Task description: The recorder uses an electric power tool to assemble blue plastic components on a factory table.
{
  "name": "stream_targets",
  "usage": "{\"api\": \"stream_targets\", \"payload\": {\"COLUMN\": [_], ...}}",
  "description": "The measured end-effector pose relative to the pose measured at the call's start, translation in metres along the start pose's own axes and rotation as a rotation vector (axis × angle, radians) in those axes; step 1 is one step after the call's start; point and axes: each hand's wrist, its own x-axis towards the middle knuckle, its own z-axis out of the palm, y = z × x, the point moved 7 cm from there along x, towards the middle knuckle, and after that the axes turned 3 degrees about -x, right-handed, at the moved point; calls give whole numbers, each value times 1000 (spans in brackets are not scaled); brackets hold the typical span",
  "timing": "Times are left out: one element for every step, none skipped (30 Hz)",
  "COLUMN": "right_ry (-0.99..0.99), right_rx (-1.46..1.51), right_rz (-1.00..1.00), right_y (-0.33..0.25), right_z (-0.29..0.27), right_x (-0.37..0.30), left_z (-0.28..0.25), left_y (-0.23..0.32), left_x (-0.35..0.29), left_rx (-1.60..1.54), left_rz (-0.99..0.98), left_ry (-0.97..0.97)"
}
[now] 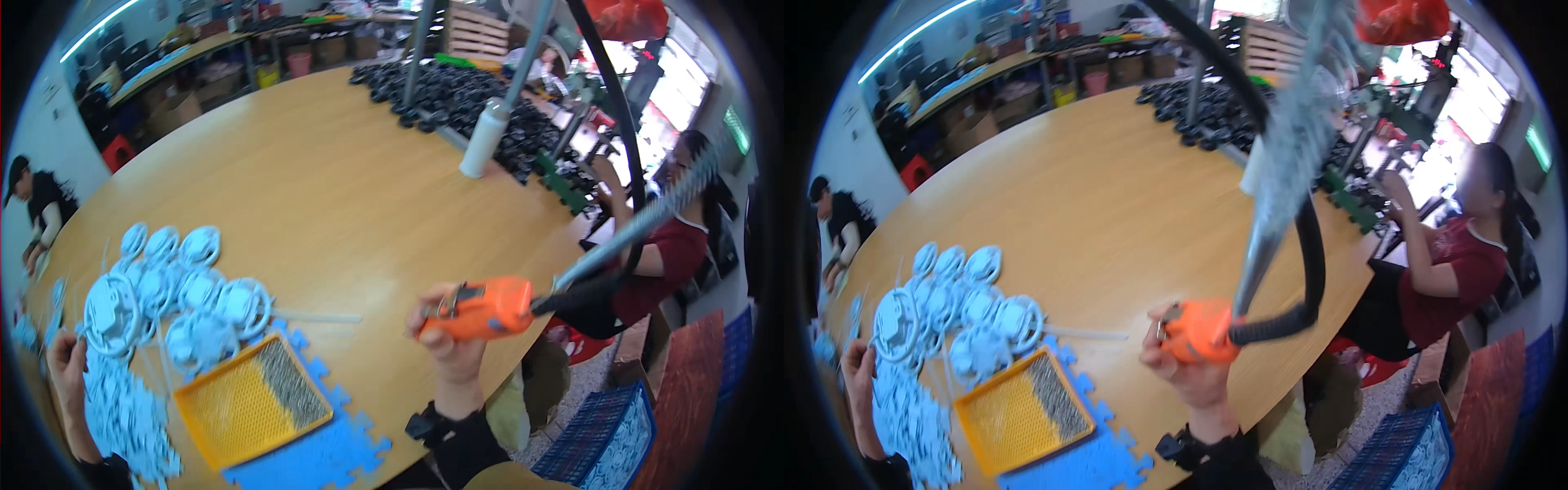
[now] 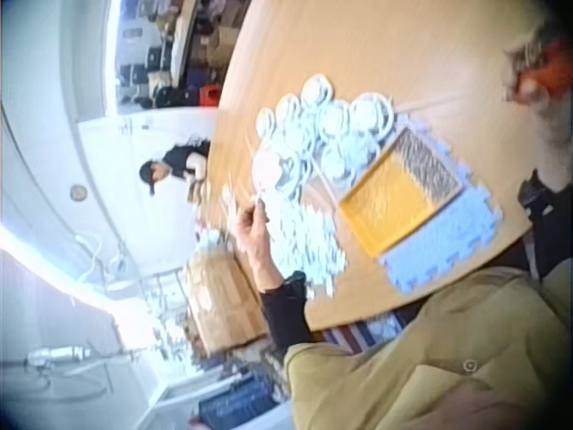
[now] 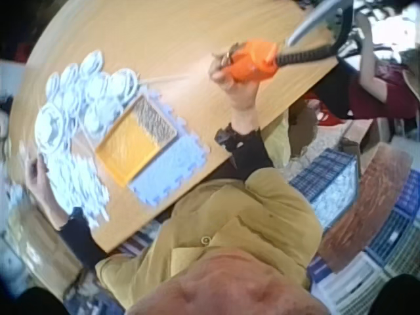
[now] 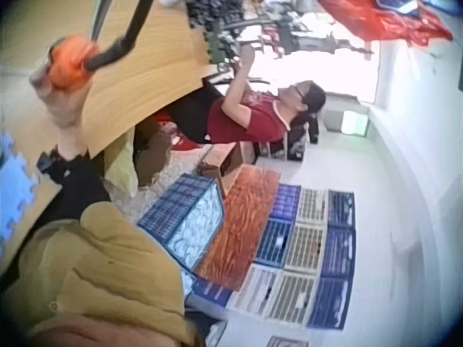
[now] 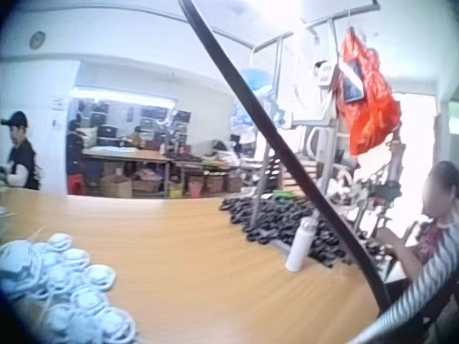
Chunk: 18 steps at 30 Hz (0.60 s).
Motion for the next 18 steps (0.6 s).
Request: {"api": "stream_targets", "payload": {"right_ry": [60,51,24,-38,-110,-151,-198,-223,-277,-180,-220,-332,-352,-378,-386,-301,-363,-427], "right_rx": [81,-1,-80,-164,-225,-250,-269,-226,-178,65,70,154,65,-28,-144,-187,-151,-88], "right_rz": [63,76,86,2,-85,-56,-39,-9,53,185,154,178,165,140,102,-89,-86,119], "right_y": [8,7,4,-8,-13,-10,-6,2,32,25,14,11,17,27,34,16,18,33], "right_z": [8,13,16,24,33,37,40,43,59,59,68,67,44,28,22,59,80,91], "right_x": [-3,-8,-14,-23,-31,-38,-44,-50,-54,-67,-79,-84,-84,-82,-79,-93,-90,-92], "left_z": [-19,-32,-39,-39,-44,-40,-40,-39,-41,-28,-15,9,25,37,46,38,18,-18], "left_y": [6,5,7,5,-3,-3,-6,-6,-40,-69,-62,-75,-73,-81,-87,-68,-47,-47], "left_x": [-41,-78,-116,-148,-185,-216,-246,-277,-316,-339,-346,-355,-355,-358,-360,-354,-348,-350], "left_rx": [-35,-10,-72,-69,-89,-164,-136,-116,-195,-165,-64,-142,-81,-143,-151,-2,132,163], "left_rz": [-24,-69,-122,-142,-167,-206,-199,-276,-385,-403,-340,-506,-575,-436,-339,-255,-169,-65], "left_ry": [23,67,85,121,147,213,216,273,362,312,231,157,152,142,158,210,263,390]}}
